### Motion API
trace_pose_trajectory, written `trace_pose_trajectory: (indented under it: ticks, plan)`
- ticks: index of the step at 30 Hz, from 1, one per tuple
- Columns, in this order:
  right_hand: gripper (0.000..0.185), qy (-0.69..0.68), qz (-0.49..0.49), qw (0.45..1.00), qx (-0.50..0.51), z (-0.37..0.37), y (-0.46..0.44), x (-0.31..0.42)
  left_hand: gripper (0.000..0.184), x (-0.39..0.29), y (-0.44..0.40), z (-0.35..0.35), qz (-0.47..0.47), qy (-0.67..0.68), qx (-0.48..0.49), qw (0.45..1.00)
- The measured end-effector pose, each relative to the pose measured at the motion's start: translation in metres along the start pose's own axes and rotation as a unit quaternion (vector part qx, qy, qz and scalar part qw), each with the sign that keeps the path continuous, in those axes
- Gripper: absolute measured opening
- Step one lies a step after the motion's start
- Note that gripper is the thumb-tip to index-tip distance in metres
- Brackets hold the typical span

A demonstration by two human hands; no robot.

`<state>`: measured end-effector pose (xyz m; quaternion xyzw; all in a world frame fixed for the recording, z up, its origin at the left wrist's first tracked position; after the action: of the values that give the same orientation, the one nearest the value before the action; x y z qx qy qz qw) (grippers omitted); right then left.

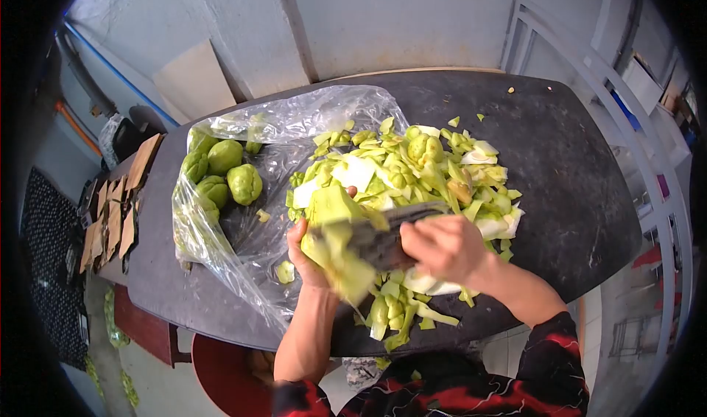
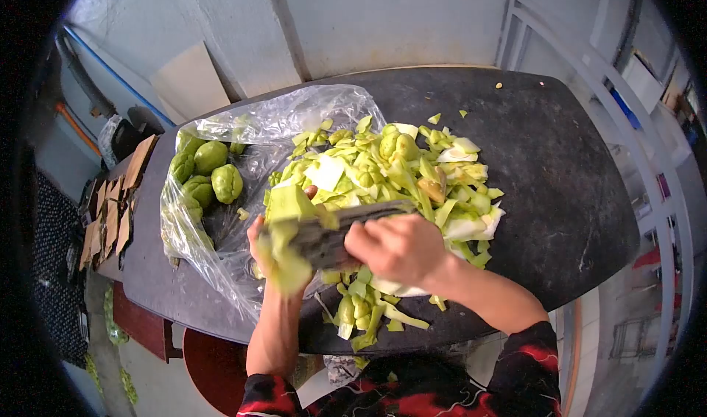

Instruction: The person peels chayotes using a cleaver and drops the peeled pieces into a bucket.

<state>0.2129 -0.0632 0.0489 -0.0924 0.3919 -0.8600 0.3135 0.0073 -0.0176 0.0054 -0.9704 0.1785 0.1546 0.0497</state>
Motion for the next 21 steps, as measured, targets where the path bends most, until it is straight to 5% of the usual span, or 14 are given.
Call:
trace_pose_trajectory:
  ticks: [5,10,11,13,15,17,21]
  plan:
    - [0.023,-0.001,-0.071,0.996,0.055,-0.014,0.011,-0.021,0.079,0.002,-0.001,0.008,0.013,-0.008,0.018,1.0]
    - [0.025,-0.037,-0.004,0.999,0.008,0.001,0.003,-0.007,0.08,0.003,0.0,-0.003,0.018,0.01,0.035,0.999]
    - [0.009,-0.001,-0.05,0.997,0.051,-0.004,0.001,-0.013,0.081,0.004,0.002,-0.007,0.037,0.051,0.086,0.994]
    - [0.018,0.0,-0.153,0.978,0.144,-0.017,0.006,-0.033,0.079,0.0,0.003,0.002,0.057,-0.007,0.108,0.992]
    - [0.016,0.001,-0.178,0.969,0.171,-0.009,0.005,-0.034,0.076,0.001,0.001,-0.005,0.047,-0.035,0.095,0.994]
    - [0.017,-0.054,-0.148,0.983,0.089,-0.002,0.002,-0.025,0.069,0.001,0.002,-0.016,-0.021,0.011,-0.042,0.999]
    - [0.011,0.038,-0.047,0.996,0.062,-0.003,0.002,-0.012,0.065,-0.004,-0.007,-0.007,-0.038,0.09,-0.106,0.99]
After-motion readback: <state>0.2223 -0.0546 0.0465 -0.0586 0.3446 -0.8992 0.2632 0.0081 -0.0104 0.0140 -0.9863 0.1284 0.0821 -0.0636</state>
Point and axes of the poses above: each hand's wrist, its own y-axis away from the middle knuckle, its own z-axis out of the back of the hand, x = y × z, the point moved 1 cm from there along -y, towards the middle knuckle, and after that the axes turned 9 degrees about y, right-handed, at the moved point
